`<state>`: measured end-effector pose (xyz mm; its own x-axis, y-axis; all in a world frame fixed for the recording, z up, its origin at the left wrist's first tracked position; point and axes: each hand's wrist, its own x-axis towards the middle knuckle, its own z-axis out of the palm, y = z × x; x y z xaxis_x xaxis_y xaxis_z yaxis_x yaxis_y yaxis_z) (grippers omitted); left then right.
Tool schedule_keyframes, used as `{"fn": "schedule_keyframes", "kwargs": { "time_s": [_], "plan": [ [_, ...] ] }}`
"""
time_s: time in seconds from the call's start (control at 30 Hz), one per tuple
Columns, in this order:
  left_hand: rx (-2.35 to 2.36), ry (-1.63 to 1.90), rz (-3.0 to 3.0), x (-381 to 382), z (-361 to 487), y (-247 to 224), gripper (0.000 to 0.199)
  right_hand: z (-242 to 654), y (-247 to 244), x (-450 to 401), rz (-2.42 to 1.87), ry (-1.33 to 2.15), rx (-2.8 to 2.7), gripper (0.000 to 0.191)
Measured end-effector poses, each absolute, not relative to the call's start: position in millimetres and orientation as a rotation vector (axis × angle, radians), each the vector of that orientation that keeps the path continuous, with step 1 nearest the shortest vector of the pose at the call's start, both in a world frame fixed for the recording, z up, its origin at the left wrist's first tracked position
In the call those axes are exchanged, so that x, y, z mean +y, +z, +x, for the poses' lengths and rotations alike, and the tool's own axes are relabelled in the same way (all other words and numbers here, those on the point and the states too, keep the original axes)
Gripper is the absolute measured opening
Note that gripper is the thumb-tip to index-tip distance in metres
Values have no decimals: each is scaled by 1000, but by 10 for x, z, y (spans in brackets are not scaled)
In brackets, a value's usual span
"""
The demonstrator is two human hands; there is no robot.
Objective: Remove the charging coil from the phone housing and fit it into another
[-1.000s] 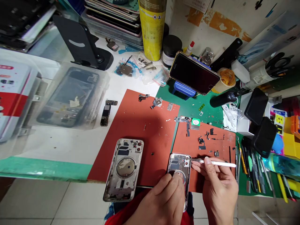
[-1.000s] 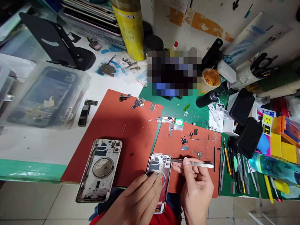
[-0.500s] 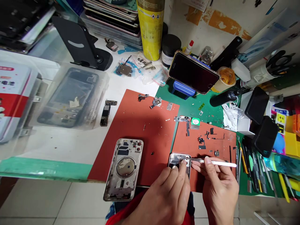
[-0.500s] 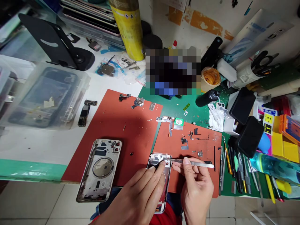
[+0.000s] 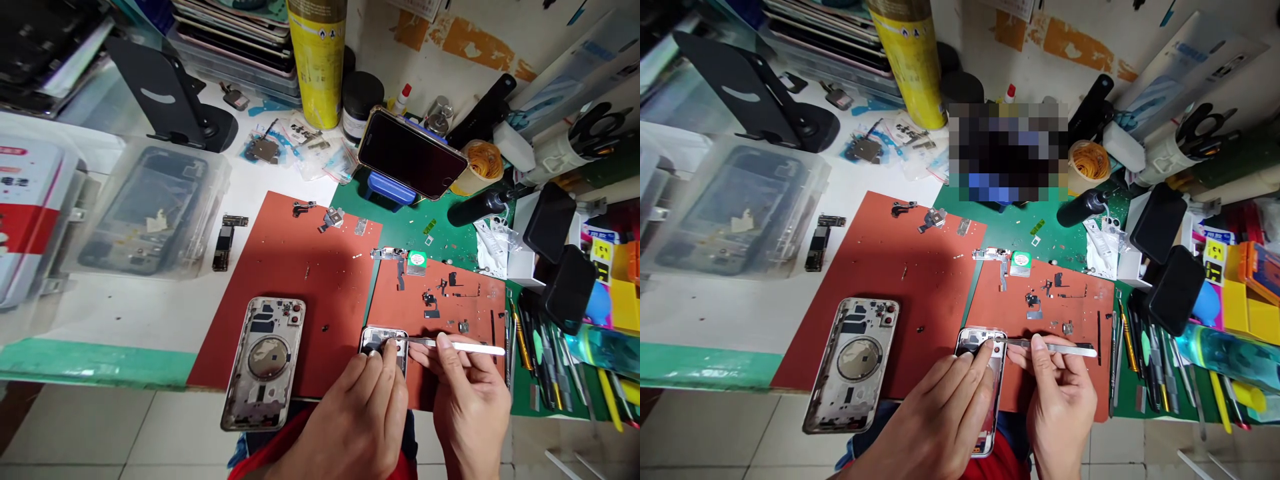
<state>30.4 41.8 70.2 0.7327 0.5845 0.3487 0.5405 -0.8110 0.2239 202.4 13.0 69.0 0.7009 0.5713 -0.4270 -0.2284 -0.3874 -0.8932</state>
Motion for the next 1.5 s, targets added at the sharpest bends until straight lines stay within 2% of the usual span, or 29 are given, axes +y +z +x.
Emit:
{"fn": "schedule_keyframes", "kwargs": {
  "time_s": [0.97,1.17,1.5],
  "plan": [
    [949,687,2823,391,316,711,37,2005,674,81,-1741,847,-257,40],
    [938,670,2789,287,173,701,45,1886,668,32,-1729,720,-310,35],
    [844,606,2764,116,-73,564,44,1557,572,-88,-1774,417,-416,23]
  ]
}}
